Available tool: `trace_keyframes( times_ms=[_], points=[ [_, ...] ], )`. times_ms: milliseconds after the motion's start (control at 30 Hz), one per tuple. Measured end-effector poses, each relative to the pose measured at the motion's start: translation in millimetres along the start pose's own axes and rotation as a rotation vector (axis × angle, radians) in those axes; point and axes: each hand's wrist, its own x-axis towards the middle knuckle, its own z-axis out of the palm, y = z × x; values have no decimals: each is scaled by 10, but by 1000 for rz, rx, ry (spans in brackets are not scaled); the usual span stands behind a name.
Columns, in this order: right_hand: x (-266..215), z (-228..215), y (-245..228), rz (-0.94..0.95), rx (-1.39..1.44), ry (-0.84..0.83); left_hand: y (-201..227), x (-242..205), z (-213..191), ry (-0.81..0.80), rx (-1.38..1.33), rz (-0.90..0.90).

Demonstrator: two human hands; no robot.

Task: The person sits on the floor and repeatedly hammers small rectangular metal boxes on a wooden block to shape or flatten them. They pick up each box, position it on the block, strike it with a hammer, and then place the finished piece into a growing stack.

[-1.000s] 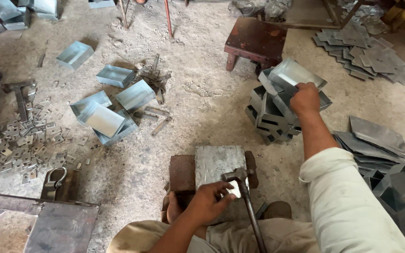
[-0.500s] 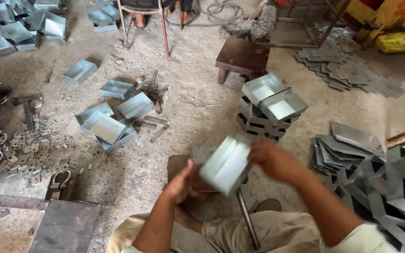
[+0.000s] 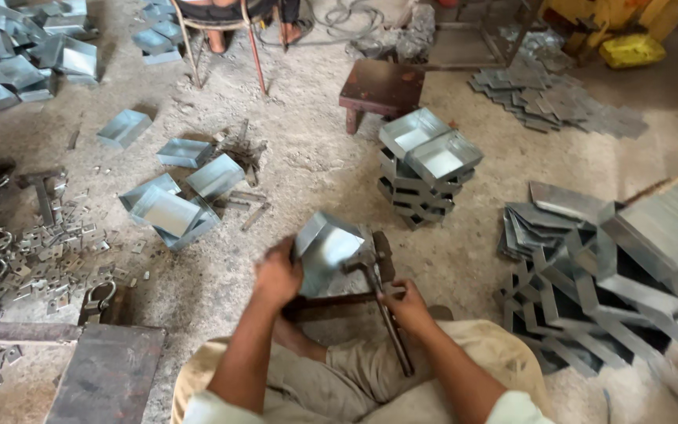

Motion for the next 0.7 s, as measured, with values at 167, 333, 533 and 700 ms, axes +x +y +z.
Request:
trace_keyframes(
  times_ms=[167, 333, 533, 700],
  points=[
    [145, -73, 9, 200, 240, -138, 197, 251, -105, -186, 353, 66],
    [125, -348, 17, -173, -290, 158, 348, 254, -130, -274, 459, 144],
    [-649, -578, -848, -590, -204, 473, 722, 170, -99, -371, 520, 213],
    [-1258, -578, -1575, -1061, 50, 470, 629, 124, 107, -341, 516, 228]
  ],
)
